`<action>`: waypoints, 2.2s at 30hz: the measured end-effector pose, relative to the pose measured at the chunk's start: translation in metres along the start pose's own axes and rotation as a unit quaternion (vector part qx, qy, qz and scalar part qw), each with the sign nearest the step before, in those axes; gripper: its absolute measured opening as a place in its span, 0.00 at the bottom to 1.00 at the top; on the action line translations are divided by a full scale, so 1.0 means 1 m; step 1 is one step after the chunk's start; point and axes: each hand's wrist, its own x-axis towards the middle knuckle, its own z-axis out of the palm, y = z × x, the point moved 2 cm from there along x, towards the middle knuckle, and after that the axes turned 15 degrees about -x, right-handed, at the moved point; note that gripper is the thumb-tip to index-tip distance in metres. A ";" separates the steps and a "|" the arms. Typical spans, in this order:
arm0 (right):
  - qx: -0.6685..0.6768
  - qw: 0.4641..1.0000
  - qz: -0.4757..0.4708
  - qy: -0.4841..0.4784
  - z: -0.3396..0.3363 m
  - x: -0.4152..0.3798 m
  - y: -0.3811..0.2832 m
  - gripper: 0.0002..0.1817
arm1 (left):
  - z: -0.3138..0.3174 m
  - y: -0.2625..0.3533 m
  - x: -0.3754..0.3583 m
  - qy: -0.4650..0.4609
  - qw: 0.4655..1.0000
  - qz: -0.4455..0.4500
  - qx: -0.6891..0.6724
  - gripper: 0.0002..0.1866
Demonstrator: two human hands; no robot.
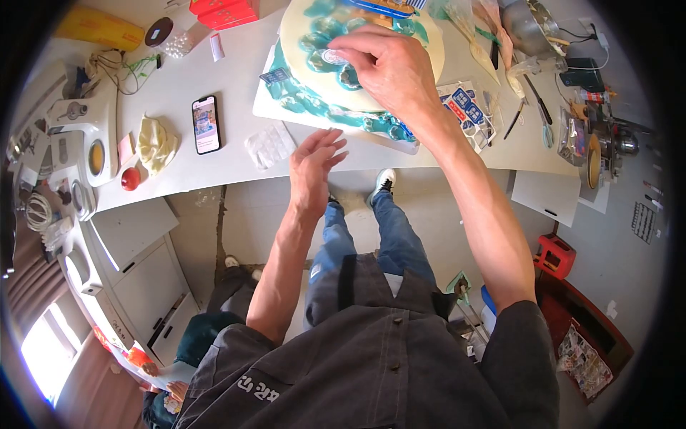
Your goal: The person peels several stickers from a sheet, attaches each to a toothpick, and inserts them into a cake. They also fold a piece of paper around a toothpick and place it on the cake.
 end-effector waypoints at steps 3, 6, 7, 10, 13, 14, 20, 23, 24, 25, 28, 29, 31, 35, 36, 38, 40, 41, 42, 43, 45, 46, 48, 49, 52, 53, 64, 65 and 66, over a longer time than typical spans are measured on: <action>0.013 1.000 -0.015 0.020 0.003 0.000 0.004 0.06 | 0.000 0.000 0.001 0.003 1.000 -0.001 -0.002 0.29; 0.020 0.999 0.009 0.039 -0.003 0.000 0.000 0.08 | 0.000 0.000 0.000 0.002 1.000 -0.004 0.001 0.30; 0.014 0.999 0.010 0.050 -0.007 0.001 -0.002 0.09 | 0.000 0.001 0.000 0.000 1.000 -0.006 0.004 0.30; 0.005 0.997 0.018 0.080 -0.019 -0.005 -0.003 0.10 | 0.000 0.000 0.000 -0.002 1.000 -0.008 0.008 0.31; 0.012 0.994 0.038 0.097 -0.036 -0.019 0.000 0.11 | 0.000 0.001 -0.002 -0.011 1.000 -0.008 0.015 0.32; 0.010 0.994 0.054 0.097 -0.043 -0.026 0.000 0.11 | 0.001 0.001 -0.002 -0.011 1.000 -0.010 0.018 0.32; 0.042 0.981 0.157 0.111 -0.069 -0.081 0.030 0.12 | 0.000 0.002 -0.003 -0.022 0.998 -0.022 0.049 0.33; 0.051 0.971 0.198 0.122 -0.081 -0.105 0.044 0.12 | 0.000 0.002 -0.007 -0.022 0.997 -0.023 0.066 0.33; 0.051 0.967 0.214 0.127 -0.086 -0.114 0.046 0.12 | -0.002 0.002 -0.007 -0.021 0.997 -0.023 0.073 0.33; 0.052 0.963 0.230 0.131 -0.090 -0.123 0.048 0.12 | -0.006 0.001 -0.008 -0.020 0.996 -0.023 0.078 0.33; 0.059 0.950 0.276 0.136 -0.098 -0.157 0.057 0.12 | -0.021 0.000 -0.014 -0.010 0.997 -0.005 0.082 0.31; 0.066 0.945 0.287 0.141 -0.100 -0.172 0.061 0.13 | -0.026 -0.001 -0.015 0.017 0.995 -0.011 0.100 0.28; 0.097 0.922 0.335 0.167 -0.092 -0.209 0.080 0.13 | -0.048 -0.005 -0.017 0.031 0.993 -0.017 0.112 0.25; 0.206 0.820 0.517 0.132 -0.086 -0.287 0.108 0.13 | -0.083 -0.018 -0.029 0.093 0.984 -0.039 0.147 0.21; 0.199 0.816 0.529 0.123 -0.083 -0.303 0.112 0.13 | -0.097 -0.023 -0.032 0.107 0.982 -0.036 0.155 0.20; 0.185 0.806 0.551 0.110 -0.077 -0.326 0.124 0.13 | -0.118 -0.034 -0.033 0.129 0.976 -0.027 0.172 0.19; 0.182 0.798 0.566 0.094 -0.083 -0.336 0.137 0.13 | -0.122 -0.039 -0.041 0.151 0.971 -0.032 0.181 0.19; 0.181 0.794 0.574 0.086 -0.087 -0.339 0.144 0.12 | -0.121 -0.043 -0.044 0.161 0.969 -0.035 0.185 0.19; 0.183 0.791 0.576 0.094 -0.093 -0.341 0.154 0.12 | -0.116 -0.046 -0.048 0.166 0.969 -0.037 0.179 0.19; 0.185 0.787 0.580 0.101 -0.099 -0.342 0.166 0.12 | -0.109 -0.049 -0.054 0.172 0.969 -0.041 0.173 0.18; 0.203 0.780 0.578 0.128 -0.112 -0.342 0.193 0.12 | -0.095 -0.058 -0.062 0.191 0.966 -0.052 0.168 0.17; 0.219 0.778 0.571 0.147 -0.119 -0.340 0.208 0.12 | -0.090 -0.065 -0.065 0.185 0.967 -0.058 0.168 0.17; 0.242 0.778 0.554 0.171 -0.127 -0.338 0.238 0.13 | -0.086 -0.075 -0.076 0.178 0.967 -0.065 0.169 0.17; 0.248 0.783 0.543 0.178 -0.132 -0.335 0.255 0.14 | -0.088 -0.078 -0.080 0.185 0.965 -0.066 0.175 0.17; 0.252 0.783 0.546 0.160 -0.135 -0.309 0.302 0.14 | -0.085 -0.090 -0.086 0.211 0.958 -0.064 0.182 0.17; 0.250 0.781 0.554 0.143 -0.136 -0.301 0.318 0.14 | -0.084 -0.094 -0.091 0.225 0.956 -0.061 0.180 0.17; -0.120 0.927 0.355 -0.017 -0.088 -0.188 0.467 0.11 | -0.066 -0.135 -0.150 0.325 0.942 0.026 0.079 0.17; -0.122 0.936 0.330 -0.030 -0.085 -0.180 0.470 0.11 | -0.062 -0.139 -0.157 0.336 0.939 0.022 0.075 0.18; -0.123 0.944 0.304 -0.043 -0.082 -0.173 0.472 0.11 | -0.056 -0.142 -0.162 0.345 0.936 0.026 0.071 0.18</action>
